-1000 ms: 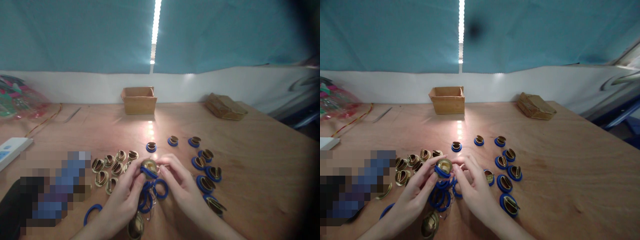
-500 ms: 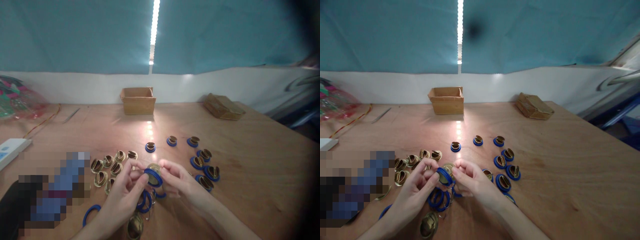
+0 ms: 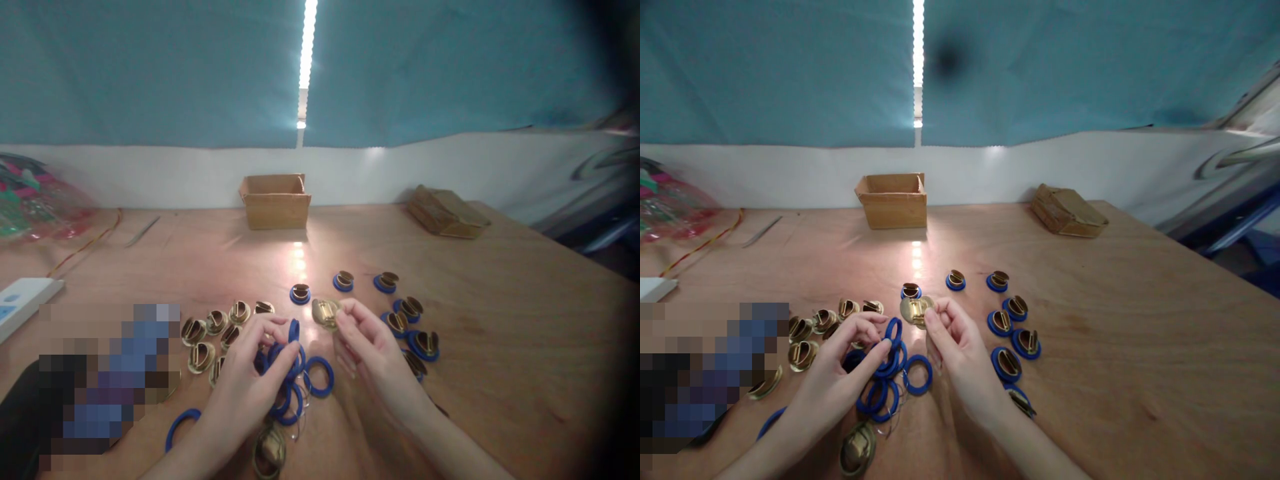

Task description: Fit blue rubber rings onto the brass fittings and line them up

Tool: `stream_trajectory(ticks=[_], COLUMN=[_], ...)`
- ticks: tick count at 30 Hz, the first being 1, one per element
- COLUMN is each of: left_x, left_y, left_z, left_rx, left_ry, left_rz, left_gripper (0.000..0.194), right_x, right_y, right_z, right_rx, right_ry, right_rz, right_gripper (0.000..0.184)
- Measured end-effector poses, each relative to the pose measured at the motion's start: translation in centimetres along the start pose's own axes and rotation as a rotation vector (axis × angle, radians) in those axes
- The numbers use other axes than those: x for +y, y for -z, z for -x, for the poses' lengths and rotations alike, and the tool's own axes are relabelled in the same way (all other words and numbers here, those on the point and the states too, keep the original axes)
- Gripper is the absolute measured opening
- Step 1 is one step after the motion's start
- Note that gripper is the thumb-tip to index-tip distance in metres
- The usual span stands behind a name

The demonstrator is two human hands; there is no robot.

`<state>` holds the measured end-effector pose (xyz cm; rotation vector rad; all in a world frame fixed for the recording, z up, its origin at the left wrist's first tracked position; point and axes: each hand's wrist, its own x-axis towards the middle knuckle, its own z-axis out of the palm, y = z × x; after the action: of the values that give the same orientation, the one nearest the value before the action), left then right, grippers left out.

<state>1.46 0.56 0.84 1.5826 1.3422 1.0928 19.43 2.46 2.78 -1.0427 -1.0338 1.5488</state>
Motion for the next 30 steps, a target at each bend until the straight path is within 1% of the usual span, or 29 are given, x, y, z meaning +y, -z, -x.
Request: stream_trajectory(ticks=[2, 4, 6, 10, 12, 16, 18, 20, 22, 26, 28, 30], left_x=[-0.2, -0.1, 0.2, 0.6, 0.6, 0.6, 0.7, 0.9, 1.3, 1.7, 1.7, 1.6], left_y=[0.1, 0.2, 0.4, 0.5, 0.4, 0.0, -0.1, -0.1, 0.0, 0.0, 0.0, 0.0], left_z=[-0.1, 0.0, 0.3, 0.8, 1.0, 1.1, 1.2, 1.1, 1.0, 0.8, 0.8, 0.8], left_rx=[0.058, 0.104, 0.102, -0.018, -0.091, -0.190, -0.211, -0.222, -0.222, -0.223, -0.230, -0.233], left_ry=[-0.046, -0.081, -0.088, -0.036, -0.010, 0.034, 0.070, 0.111, 0.144, 0.166, 0.147, 0.114], left_rz=[-0.083, -0.124, -0.130, -0.019, 0.064, 0.187, 0.224, 0.280, 0.370, 0.537, 0.559, 0.528], left_gripper=[0.007, 0.011, 0.013, 0.022, 0.027, 0.031, 0.033, 0.032, 0.029, 0.025, 0.028, 0.030], right_x=[-0.1, -0.2, -0.1, 0.4, 0.8, 1.2, 1.2, 1.2, 0.9, 0.2, -0.2, -0.4], right_y=[-0.2, -0.4, -0.6, -0.9, -0.8, -0.6, -0.5, -0.5, -0.5, -0.4, -0.4, -0.3], right_z=[0.1, 0.2, 0.4, 1.1, 1.4, 1.7, 1.7, 1.7, 1.6, 1.6, 1.6, 1.4], right_rx=[0.002, -0.003, -0.014, -0.055, -0.080, -0.105, -0.143, -0.186, -0.212, -0.241, -0.256, -0.271], right_ry=[0.030, 0.081, 0.137, 0.198, 0.250, 0.441, 0.548, 0.608, 0.608, 0.537, 0.496, 0.449], right_rz=[0.059, 0.147, 0.232, 0.350, 0.477, 0.791, 0.878, 0.905, 0.903, 0.894, 0.890, 0.879], right_gripper=[0.034, 0.033, 0.031, 0.021, 0.019, 0.023, 0.020, 0.015, 0.013, 0.015, 0.012, 0.012])
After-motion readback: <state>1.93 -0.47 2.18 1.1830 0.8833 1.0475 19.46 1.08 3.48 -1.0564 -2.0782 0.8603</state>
